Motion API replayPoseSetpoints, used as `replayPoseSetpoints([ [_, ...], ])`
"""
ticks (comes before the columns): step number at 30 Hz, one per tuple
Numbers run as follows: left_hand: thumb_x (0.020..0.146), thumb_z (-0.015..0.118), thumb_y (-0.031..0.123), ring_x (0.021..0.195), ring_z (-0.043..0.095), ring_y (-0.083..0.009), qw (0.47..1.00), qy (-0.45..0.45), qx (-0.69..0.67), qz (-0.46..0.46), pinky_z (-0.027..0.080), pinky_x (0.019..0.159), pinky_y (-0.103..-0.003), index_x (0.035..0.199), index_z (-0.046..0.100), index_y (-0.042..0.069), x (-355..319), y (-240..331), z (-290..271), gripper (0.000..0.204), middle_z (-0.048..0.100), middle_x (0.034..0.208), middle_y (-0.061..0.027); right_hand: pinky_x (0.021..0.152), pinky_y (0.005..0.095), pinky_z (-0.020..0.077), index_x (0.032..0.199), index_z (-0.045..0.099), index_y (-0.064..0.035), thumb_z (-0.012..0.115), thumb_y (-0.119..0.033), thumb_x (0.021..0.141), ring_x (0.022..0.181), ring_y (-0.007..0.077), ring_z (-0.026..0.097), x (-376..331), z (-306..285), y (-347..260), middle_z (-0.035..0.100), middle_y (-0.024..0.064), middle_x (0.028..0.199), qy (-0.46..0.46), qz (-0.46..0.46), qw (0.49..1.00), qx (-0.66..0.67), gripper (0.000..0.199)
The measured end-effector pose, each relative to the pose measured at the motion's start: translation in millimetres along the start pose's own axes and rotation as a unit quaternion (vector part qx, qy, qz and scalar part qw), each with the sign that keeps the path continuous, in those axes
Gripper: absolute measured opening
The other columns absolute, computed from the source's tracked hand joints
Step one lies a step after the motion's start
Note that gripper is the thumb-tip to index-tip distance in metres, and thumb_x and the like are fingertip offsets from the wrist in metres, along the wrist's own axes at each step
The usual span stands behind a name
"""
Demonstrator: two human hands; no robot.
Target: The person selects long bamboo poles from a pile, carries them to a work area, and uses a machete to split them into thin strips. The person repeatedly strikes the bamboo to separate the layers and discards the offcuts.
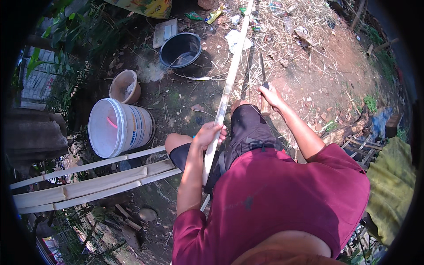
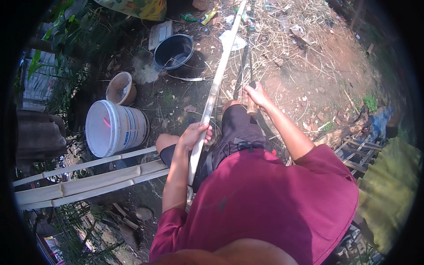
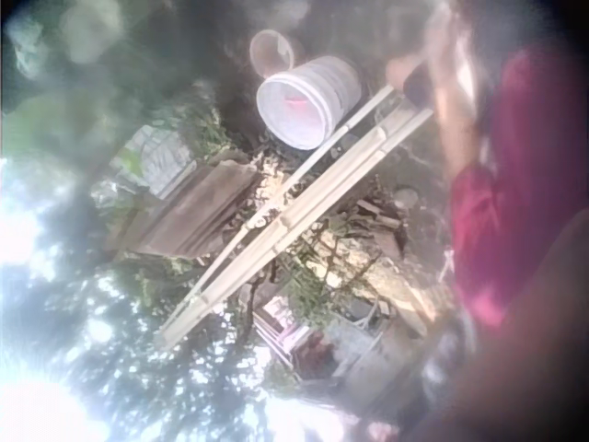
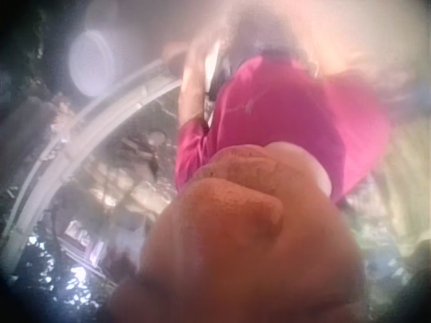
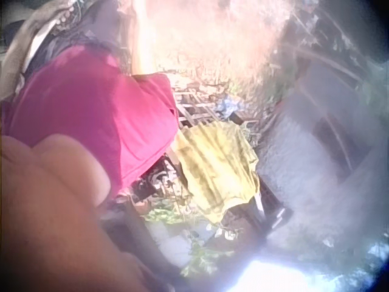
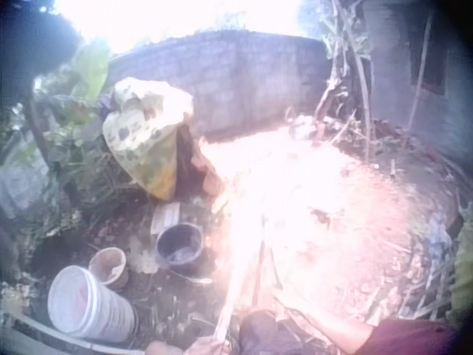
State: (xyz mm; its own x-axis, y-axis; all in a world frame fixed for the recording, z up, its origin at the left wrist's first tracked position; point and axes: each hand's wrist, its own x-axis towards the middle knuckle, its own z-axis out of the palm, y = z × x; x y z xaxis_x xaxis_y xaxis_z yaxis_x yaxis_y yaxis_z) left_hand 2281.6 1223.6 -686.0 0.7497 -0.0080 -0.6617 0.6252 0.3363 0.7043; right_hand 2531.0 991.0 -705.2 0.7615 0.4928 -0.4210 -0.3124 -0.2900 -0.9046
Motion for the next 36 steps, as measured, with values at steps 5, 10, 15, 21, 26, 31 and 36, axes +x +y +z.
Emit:
replayPoseSetpoints([
  [5, 0.101, 0.058, 0.024, 0.066, 0.067, -0.0175, 0.997, 0.038, 0.063, -0.022, 0.055, 0.065, -0.03, 0.107, 0.066, -0.006, -34.1, -39.4, -21.9, 0.031, 0.07, 0.085, -0.0118, 0.093, 0.0422, 0.051, 0.138, 0.046, -0.0028, 0.064, -0.027, 0.089, 0.108, 0.0351, 0.066, -18.7, -29.2, -33.7, 0.066, 0.0273, 0.114, 0.03, -0.179, 0.931, -0.316, 0.057],
  [10, 0.099, 0.06, 0.046, 0.077, 0.07, -0.0178, 0.951, 0.191, 0.226, 0.083, 0.055, 0.068, -0.031, 0.121, 0.06, -0.005, 28.5, -27.1, -5.5, 0.055, 0.072, 0.095, -0.0157, 0.083, 0.0552, 0.0509, 0.135, 0.044, -0.0035, 0.058, -0.031, 0.096, 0.092, 0.0511, 0.065, 8.3, -26.3, -27.0, 0.068, 0.0301, 0.096, -0.052, -0.197, 0.859, -0.469, 0.049],
  [15, 0.104, 0.053, 0.042, 0.057, 0.058, -0.0118, 0.999, 0.044, 0.024, 0.01, 0.046, 0.051, -0.028, 0.1, 0.059, 0.004, 46.8, -10.8, 7.9, 0.039, 0.062, 0.074, -0.0044, 0.074, 0.0565, 0.0527, 0.125, 0.049, -0.0056, 0.05, -0.05, 0.1, 0.084, 0.0478, 0.067, -21.0, 10.2, -37.7, 0.068, 0.0263, 0.081, -0.198, -0.247, 0.769, -0.555, 0.051],
  [21, 0.106, 0.05, 0.029, 0.048, 0.043, -0.0065, 0.997, 0.074, 0.019, 0.015, 0.036, 0.042, -0.024, 0.09, 0.056, 0.007, 8.6, -12.8, 23.0, 0.028, 0.049, 0.063, 0.0028, 0.067, 0.0525, 0.0555, 0.128, 0.054, -0.0135, 0.051, -0.053, 0.099, 0.077, 0.0415, 0.069, -19.9, 22.8, -31.2, 0.069, 0.0205, 0.094, -0.254, -0.296, 0.699, -0.599, 0.049],
  [26, 0.106, 0.049, 0.027, 0.046, 0.042, -0.0052, 0.995, 0.095, 0.033, 0.028, 0.034, 0.04, -0.023, 0.085, 0.055, 0.008, -36.2, -14.2, 40.3, 0.028, 0.048, 0.061, 0.0035, 0.066, 0.0546, 0.0535, 0.126, 0.056, -0.0138, 0.052, -0.049, 0.1, 0.073, 0.0443, 0.067, 76.5, -25.0, -32.7, 0.067, 0.0213, 0.075, -0.12, -0.319, 0.73, -0.592, 0.045],
  [31, 0.106, 0.049, 0.041, 0.044, 0.048, -0.0095, 0.995, 0.098, 0.016, -0.029, 0.039, 0.04, -0.024, 0.093, 0.057, 0.005, -78.3, -13.8, 40.0, 0.039, 0.054, 0.063, -0.0012, 0.081, 0.0556, 0.0537, 0.117, 0.059, -0.0093, 0.049, -0.05, 0.101, 0.094, 0.0435, 0.068, 140.2, -118.2, -81.7, 0.071, 0.0246, 0.093, 0.045, -0.181, 0.776, -0.603, 0.045],
  [36, 0.109, 0.037, 0.043, 0.046, 0.056, -0.0141, 0.984, 0.179, -0.007, 0.013, 0.047, 0.043, -0.028, 0.102, 0.059, 0.0, -48.4, -5.5, 8.9, 0.049, 0.061, 0.067, -0.0065, 0.07, 0.0551, 0.0529, 0.116, 0.059, -0.0083, 0.051, -0.048, 0.101, 0.08, 0.0456, 0.067, 73.1, -32.7, -87.6, 0.068, 0.0231, 0.079, -0.068, -0.268, 0.778, -0.564, 0.044],
])
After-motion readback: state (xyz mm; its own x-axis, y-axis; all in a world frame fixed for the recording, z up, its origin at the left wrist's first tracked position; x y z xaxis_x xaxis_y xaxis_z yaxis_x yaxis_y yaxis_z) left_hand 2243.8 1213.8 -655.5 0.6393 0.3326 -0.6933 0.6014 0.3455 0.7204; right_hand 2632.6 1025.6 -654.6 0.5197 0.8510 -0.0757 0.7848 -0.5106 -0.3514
